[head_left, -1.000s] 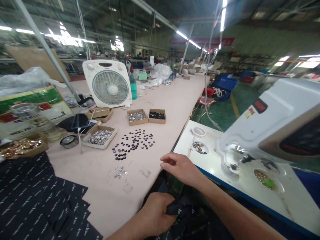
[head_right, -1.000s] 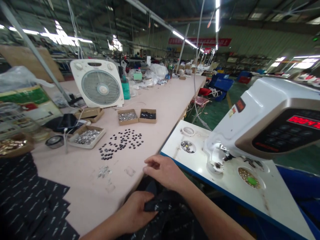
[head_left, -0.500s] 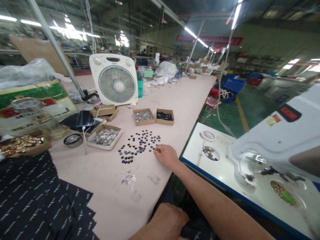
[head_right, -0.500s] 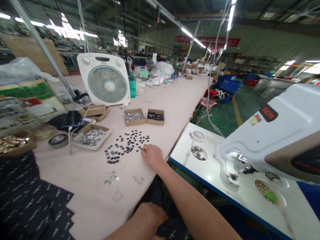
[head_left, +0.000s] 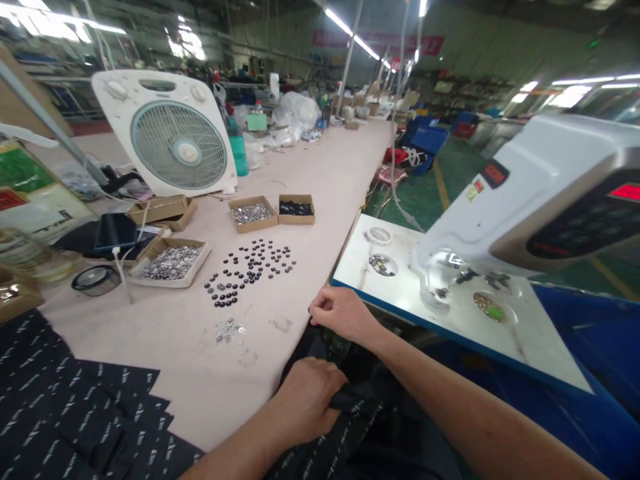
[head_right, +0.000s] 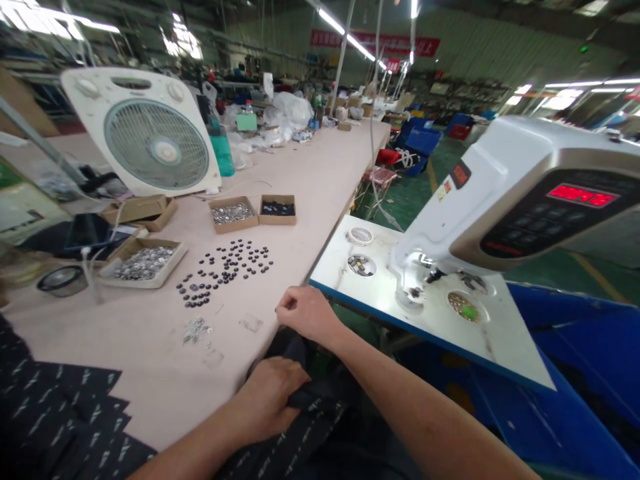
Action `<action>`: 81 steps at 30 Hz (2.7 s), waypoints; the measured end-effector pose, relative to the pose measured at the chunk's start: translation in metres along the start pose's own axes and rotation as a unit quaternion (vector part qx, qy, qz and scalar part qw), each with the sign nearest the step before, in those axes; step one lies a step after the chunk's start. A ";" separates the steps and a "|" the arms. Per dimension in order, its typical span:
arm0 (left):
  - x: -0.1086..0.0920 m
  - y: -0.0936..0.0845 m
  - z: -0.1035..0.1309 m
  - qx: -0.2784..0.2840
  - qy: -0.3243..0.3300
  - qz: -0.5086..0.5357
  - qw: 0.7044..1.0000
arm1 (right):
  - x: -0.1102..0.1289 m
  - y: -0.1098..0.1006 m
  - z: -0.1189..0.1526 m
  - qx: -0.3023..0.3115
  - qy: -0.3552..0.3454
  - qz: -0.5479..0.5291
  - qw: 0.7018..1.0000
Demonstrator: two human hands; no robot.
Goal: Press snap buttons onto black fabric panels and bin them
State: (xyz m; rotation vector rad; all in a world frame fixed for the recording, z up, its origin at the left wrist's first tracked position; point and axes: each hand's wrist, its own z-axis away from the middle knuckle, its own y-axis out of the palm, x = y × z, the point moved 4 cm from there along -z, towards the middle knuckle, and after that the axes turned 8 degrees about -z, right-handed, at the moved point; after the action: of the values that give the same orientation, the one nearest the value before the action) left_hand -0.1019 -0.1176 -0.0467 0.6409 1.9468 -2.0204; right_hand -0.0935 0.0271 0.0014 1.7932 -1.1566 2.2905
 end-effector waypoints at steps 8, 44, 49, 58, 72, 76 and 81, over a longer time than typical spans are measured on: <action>-0.037 0.003 0.012 -0.031 0.120 -0.139 0.983 | -0.044 -0.018 0.152 -0.035 0.085 -0.167 0.982; -0.113 -0.019 0.035 -0.195 0.178 -0.071 0.962 | -0.017 -0.032 0.247 -0.033 -0.132 0.041 0.990; -0.109 -0.016 0.034 -0.161 0.138 -0.049 0.976 | -0.011 -0.048 0.247 0.027 -0.099 -0.016 0.995; -0.096 -0.011 0.029 -0.095 0.025 0.016 0.995 | -0.006 -0.038 0.242 0.050 -0.069 0.011 0.996; -0.086 -0.005 0.019 0.120 -0.175 0.246 0.946 | -0.030 -0.034 0.224 0.064 0.063 -0.199 0.976; -0.081 0.003 0.022 0.173 -0.185 0.376 0.891 | -0.037 -0.031 0.219 0.107 0.105 -0.307 0.940; -0.077 0.014 0.023 0.176 -0.238 0.466 0.834 | -0.061 -0.023 0.215 0.098 0.148 -0.404 0.897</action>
State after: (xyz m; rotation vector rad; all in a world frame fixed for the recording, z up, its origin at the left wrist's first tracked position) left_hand -0.0311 -0.1496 -0.0219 0.8359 0.7152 -1.6283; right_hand 0.1168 -0.0487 -0.0225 1.4743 -0.0738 2.0602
